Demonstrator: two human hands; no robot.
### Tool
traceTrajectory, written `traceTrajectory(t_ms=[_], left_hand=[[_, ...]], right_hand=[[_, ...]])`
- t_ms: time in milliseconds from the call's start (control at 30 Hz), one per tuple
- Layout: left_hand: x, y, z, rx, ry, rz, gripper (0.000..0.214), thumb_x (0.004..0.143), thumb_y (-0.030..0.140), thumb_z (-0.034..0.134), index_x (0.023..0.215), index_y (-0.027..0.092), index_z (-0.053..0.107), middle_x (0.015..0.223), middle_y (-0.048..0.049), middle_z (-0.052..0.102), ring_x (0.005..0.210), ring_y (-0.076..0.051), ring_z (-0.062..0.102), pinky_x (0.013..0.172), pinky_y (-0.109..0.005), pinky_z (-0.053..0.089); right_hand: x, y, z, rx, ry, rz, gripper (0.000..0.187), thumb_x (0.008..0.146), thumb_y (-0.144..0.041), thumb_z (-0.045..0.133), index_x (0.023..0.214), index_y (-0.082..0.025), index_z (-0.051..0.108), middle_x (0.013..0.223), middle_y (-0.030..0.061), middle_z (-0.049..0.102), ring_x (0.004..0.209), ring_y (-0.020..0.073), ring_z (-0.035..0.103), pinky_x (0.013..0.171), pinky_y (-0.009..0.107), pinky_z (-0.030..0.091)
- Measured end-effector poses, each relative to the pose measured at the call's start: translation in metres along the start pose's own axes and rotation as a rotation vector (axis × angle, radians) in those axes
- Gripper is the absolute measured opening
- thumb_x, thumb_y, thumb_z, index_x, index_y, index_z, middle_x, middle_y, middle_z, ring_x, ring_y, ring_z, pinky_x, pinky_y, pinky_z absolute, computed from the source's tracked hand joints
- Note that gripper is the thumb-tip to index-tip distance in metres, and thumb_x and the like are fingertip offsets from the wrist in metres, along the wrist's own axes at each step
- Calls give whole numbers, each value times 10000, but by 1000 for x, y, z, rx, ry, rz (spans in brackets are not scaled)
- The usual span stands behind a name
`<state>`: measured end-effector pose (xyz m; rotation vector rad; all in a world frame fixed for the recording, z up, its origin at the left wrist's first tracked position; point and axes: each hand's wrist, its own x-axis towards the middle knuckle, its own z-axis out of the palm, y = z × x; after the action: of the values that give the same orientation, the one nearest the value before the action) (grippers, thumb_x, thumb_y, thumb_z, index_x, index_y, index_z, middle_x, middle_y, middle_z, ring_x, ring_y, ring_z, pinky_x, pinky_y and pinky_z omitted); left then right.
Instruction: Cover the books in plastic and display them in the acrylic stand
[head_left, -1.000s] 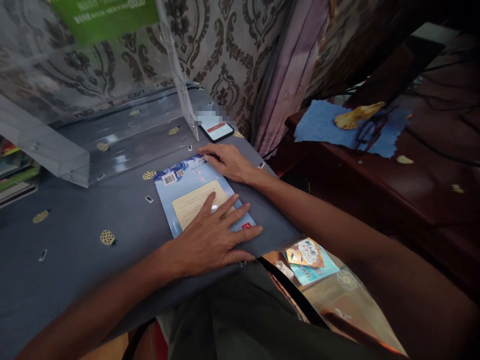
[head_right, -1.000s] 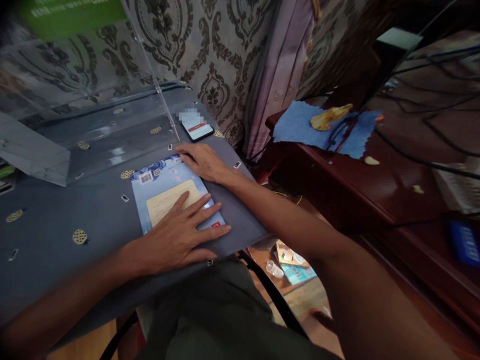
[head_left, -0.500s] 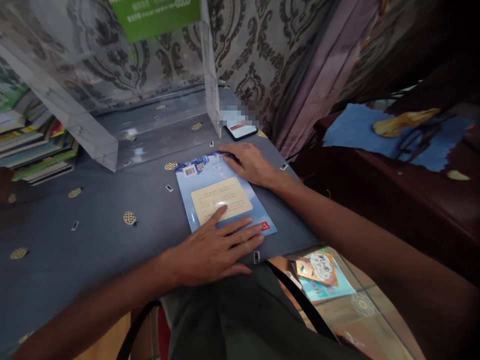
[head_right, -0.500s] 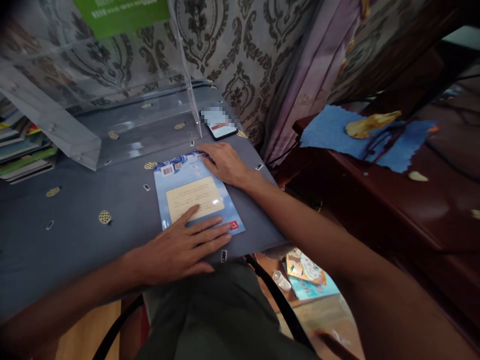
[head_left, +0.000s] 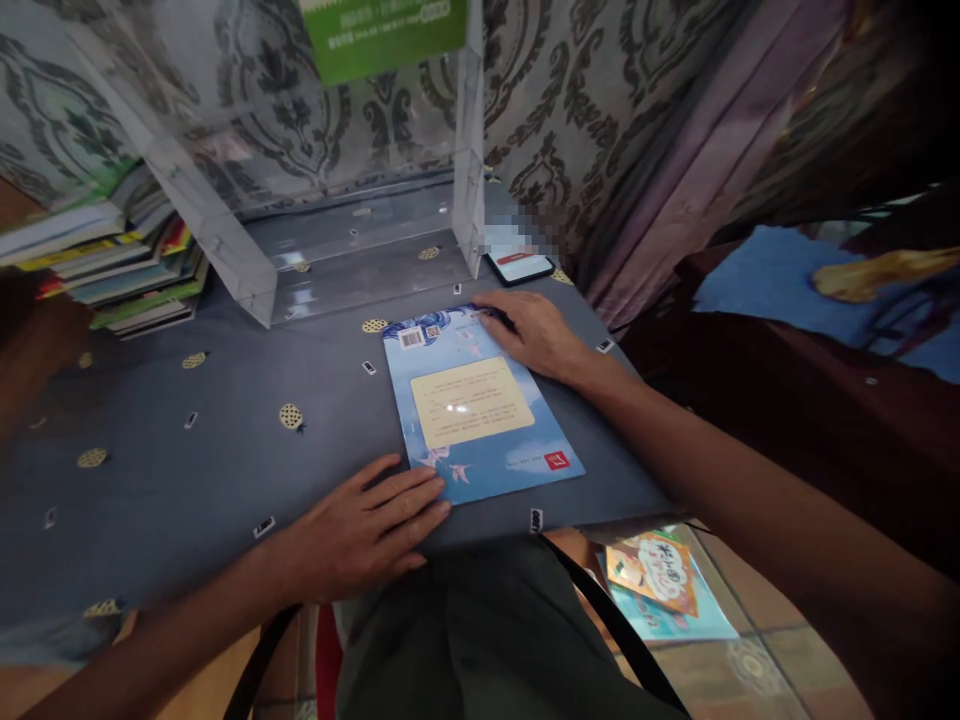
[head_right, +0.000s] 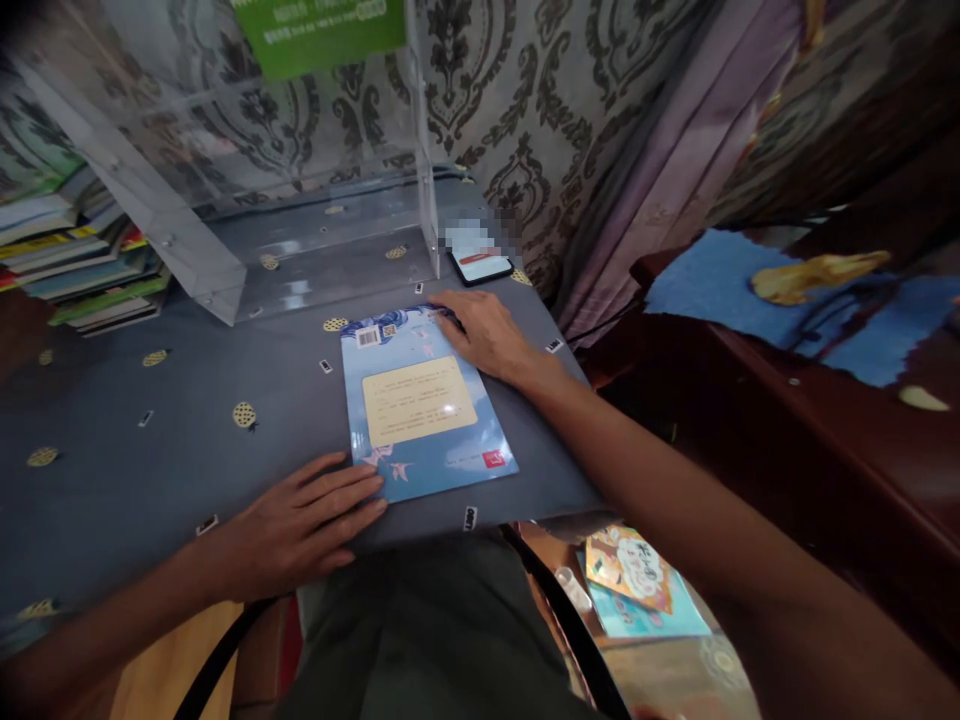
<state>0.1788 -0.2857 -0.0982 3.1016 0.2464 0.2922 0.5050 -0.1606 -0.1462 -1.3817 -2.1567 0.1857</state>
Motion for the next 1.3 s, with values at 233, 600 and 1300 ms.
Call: traceTrajectory(t_ms=[233, 600, 1300], left_hand=[[-13, 7, 2, -24, 35, -88, 392, 1030, 300, 486, 1356, 93, 552, 1287, -138, 691, 1290, -232, 585, 1131, -422, 471], [-11, 11, 7, -88, 94, -156, 375, 1018, 310, 509, 1326, 112, 590, 1259, -107, 713, 1231, -210, 623, 1118, -395, 473], [-6, 12, 5, -125, 180, -198, 317, 1015, 251, 509, 1292, 124, 600, 1219, -62, 738, 1178, -180, 656, 1075, -367, 514]], right_hand=[[-7, -51, -11, -94, -69, -207, 334, 986, -216, 442, 1201, -145, 687, 1410, 179, 612, 1381, 340, 511, 1134, 636, 379], [-38, -123, 9, 100, -433, -592, 423, 1009, -189, 477, 1423, -180, 564, 1450, 93, 593, 1427, 204, 465, 1229, 464, 344], [31, -66, 33, -41, -319, -361, 549, 1042, -453, 442, 1531, -207, 407, 1609, 126, 375, 1514, 257, 306, 1238, 552, 268]])
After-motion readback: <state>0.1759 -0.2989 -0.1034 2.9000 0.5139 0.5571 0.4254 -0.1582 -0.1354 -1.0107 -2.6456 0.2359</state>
